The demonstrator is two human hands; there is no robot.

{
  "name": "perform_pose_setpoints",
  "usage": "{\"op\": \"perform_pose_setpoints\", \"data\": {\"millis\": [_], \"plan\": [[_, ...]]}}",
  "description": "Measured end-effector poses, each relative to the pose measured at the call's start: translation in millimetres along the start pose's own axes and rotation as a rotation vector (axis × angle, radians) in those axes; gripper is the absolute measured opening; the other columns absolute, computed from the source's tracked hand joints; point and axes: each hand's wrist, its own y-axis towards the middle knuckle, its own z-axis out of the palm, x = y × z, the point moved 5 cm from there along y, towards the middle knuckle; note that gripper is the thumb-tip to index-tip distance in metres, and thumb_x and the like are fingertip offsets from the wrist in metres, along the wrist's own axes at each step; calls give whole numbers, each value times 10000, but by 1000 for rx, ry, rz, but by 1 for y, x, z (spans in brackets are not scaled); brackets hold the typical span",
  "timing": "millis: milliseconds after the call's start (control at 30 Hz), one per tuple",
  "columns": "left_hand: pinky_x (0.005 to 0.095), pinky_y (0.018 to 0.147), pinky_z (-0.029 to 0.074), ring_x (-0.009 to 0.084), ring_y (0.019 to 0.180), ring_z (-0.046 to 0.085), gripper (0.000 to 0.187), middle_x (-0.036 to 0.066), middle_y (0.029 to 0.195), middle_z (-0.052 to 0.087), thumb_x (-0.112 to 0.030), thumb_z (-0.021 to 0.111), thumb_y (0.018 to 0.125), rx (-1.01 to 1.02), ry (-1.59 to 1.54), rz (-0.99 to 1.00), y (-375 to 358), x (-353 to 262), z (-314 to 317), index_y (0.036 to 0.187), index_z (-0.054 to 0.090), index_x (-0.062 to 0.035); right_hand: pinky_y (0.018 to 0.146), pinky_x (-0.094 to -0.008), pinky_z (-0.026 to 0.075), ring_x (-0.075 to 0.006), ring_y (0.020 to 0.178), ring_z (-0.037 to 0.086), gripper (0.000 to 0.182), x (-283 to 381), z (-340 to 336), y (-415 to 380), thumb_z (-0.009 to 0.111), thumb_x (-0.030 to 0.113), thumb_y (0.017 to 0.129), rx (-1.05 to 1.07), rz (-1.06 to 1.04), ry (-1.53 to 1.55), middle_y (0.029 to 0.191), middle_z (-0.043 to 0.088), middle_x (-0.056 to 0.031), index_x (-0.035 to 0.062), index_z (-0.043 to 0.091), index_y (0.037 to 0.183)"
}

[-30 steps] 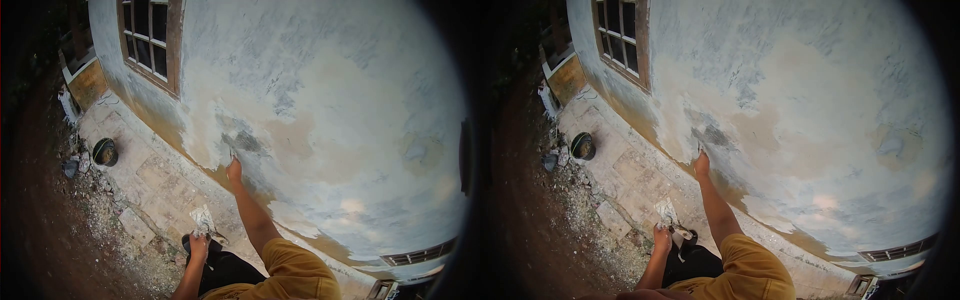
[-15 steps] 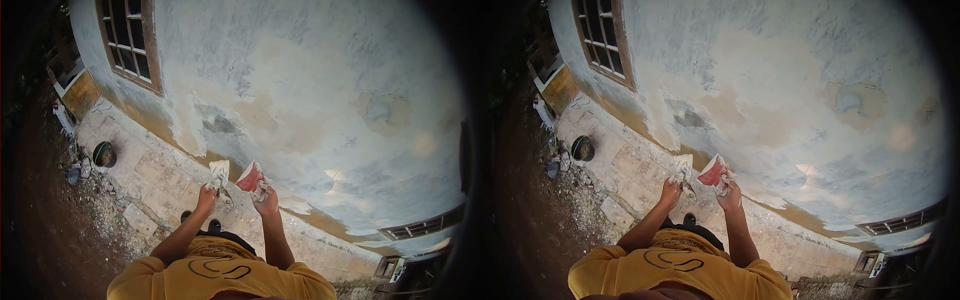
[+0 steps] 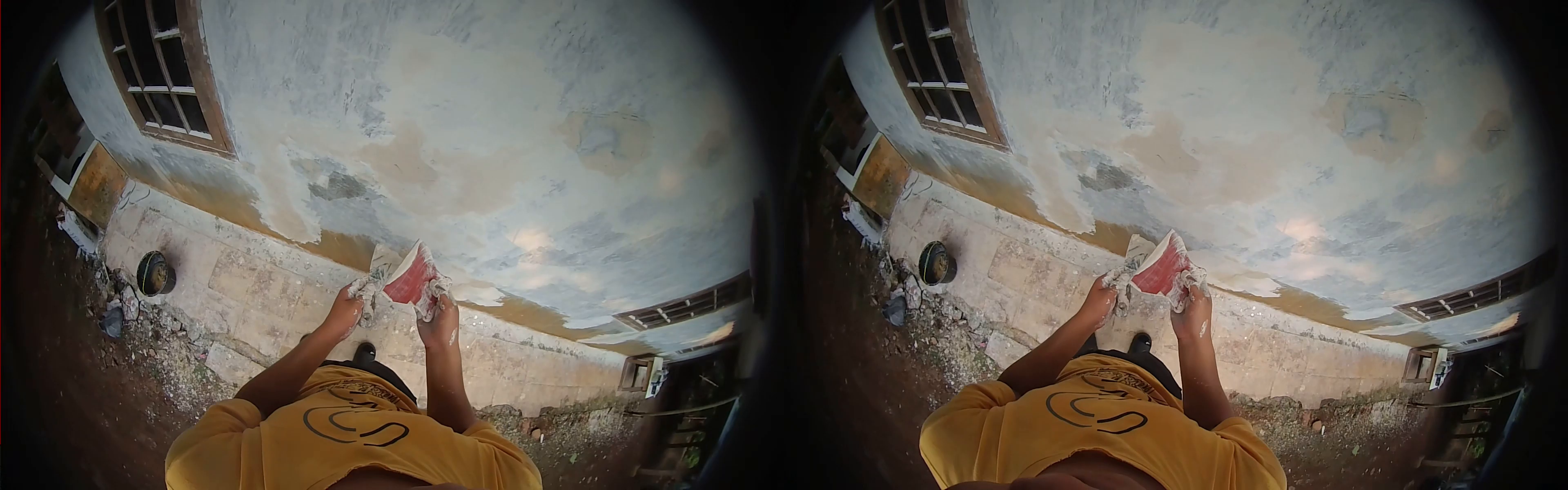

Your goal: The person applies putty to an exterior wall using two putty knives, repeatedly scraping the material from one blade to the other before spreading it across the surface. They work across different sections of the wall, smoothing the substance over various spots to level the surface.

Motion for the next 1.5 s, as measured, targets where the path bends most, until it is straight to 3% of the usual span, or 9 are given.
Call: {"op": "perform_pose_setpoints", "data": {"millis": [367,433,567,767,900,1033,1100,1200,1500], "plan": [[241,571,453,118,669,566,246,48,813,603,-8,411,862,-152,6,69,-5,-22,-6,1051,568,-14,978,-342,421,-215,1116,524,381,11,-7,2,426,24,824,59,-99,48,1197,541,-126,-29,465,1199],[241,569,453,118,671,569,246,50,820,605,-12,411,864,-162,35,35,-8,-31,-4,1054,566,-12,976,-351,417,-236,1082,538,366,29,-4,7,436,-64,812,104,-312,99,1124,563,-121,-37,466,1176],[236,556,450,113,652,566,223,43,819,605,-42,438,872,-146,46,-15,-21,-47,10,1050,568,-11,1027,-349,368,-222,1092,529,326,49,7,25,544,-19,830,253,-532,-82,1105,570,-116,-25,488,1150],[234,561,454,104,666,574,233,40,847,615,-74,475,888,-41,80,30,-23,-65,35,1097,551,-4,862,-302,422,-168,971,552,382,30,-23,63,655,155,814,267,-520,-202,1106,588,-124,-59,510,1095],[248,714,457,114,837,566,284,74,1019,595,2,433,888,51,175,73,-13,-69,37,1163,501,25,1007,-443,345,-347,1111,527,393,44,-1,53,652,238,825,380,-630,-410,1080,603,-181,-51,541,1067],[244,725,451,108,845,564,301,71,1033,598,31,409,880,-9,133,62,-10,-66,41,1163,513,25,976,-427,376,-338,1055,564,352,56,-6,51,597,273,865,354,-706,-612,1018,621,-196,-58,580,983],[237,715,448,105,838,565,325,64,1021,604,36,412,876,47,145,148,-6,-69,47,1188,502,24,852,-304,434,-202,913,601,228,54,-20,55,612,159,833,270,-684,-657,964,651,-127,-37,612,949],[235,712,447,99,833,564,324,62,1010,609,39,409,875,63,151,128,-7,-70,51,1182,511,25,790,-274,446,-165,848,595,158,58,-24,46,584,75,817,135,-778,-744,918,652,-98,-26,615,934],[251,764,439,106,866,551,305,57,993,617,3,450,874,125,266,185,-10,-73,62,1167,530,26,794,-282,453,-179,868,603,158,60,-53,62,564,5,801,83,-756,-891,926,648,-110,-23,610,949]]}}
